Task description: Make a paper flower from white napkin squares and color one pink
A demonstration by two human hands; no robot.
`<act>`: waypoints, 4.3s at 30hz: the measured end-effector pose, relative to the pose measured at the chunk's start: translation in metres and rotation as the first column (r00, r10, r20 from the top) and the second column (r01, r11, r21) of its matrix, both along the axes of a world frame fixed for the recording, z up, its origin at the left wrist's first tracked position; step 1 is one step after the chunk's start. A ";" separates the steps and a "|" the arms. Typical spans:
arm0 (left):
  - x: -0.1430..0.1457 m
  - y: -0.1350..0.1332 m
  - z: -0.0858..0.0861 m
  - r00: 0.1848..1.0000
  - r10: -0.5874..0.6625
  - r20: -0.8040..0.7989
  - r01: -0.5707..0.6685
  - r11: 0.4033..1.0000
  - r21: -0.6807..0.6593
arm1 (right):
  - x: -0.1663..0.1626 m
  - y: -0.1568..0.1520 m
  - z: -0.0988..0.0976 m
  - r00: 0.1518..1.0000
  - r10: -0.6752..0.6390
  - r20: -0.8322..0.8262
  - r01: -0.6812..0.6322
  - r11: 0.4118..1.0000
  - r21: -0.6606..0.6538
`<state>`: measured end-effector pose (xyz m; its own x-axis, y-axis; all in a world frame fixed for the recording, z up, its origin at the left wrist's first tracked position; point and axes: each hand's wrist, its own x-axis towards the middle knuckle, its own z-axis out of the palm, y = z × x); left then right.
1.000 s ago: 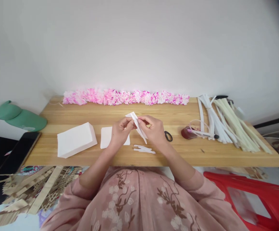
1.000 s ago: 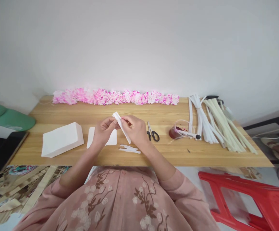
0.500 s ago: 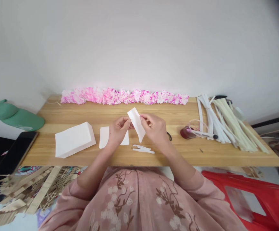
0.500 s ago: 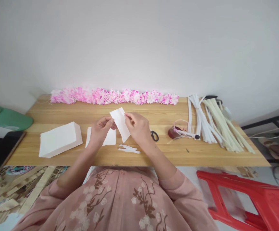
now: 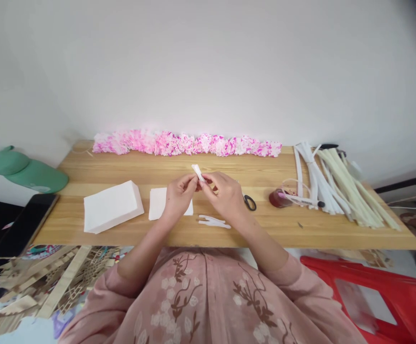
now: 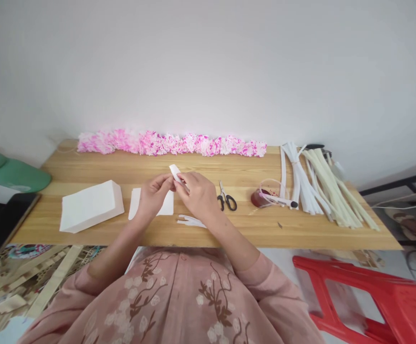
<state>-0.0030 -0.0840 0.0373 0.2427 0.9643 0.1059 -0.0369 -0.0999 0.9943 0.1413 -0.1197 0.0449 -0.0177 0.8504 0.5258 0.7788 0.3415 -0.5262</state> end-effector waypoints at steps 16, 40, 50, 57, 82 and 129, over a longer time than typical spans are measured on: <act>-0.005 0.012 -0.009 0.975 0.015 0.222 0.018 0.989 -0.145 | 0.027 0.010 0.002 0.510 -0.042 -0.859 -0.250 0.948 -0.195; -0.027 0.014 -0.006 0.901 0.016 0.434 0.175 0.901 -0.396 | 0.040 -0.004 0.008 0.406 -0.155 -0.900 -0.209 0.944 -0.257; 0.009 -0.037 -0.018 0.593 -0.045 0.804 0.456 0.842 -0.289 | 0.021 -0.006 -0.005 0.080 -0.226 -0.971 -0.114 0.965 -0.235; 0.025 -0.021 -0.008 0.761 0.284 0.583 0.110 0.829 -0.548 | 0.042 -0.017 -0.012 0.592 -0.177 -0.786 -0.079 0.958 -0.275; 0.011 0.028 -0.013 0.794 0.246 0.556 0.066 0.874 -0.481 | 0.089 -0.051 -0.017 0.977 -0.175 -0.122 0.080 0.833 -0.548; 0.005 0.021 -0.005 0.888 0.100 0.449 0.099 0.911 -0.399 | 0.055 -0.055 0.000 0.942 -0.049 -0.332 -0.153 0.818 -0.555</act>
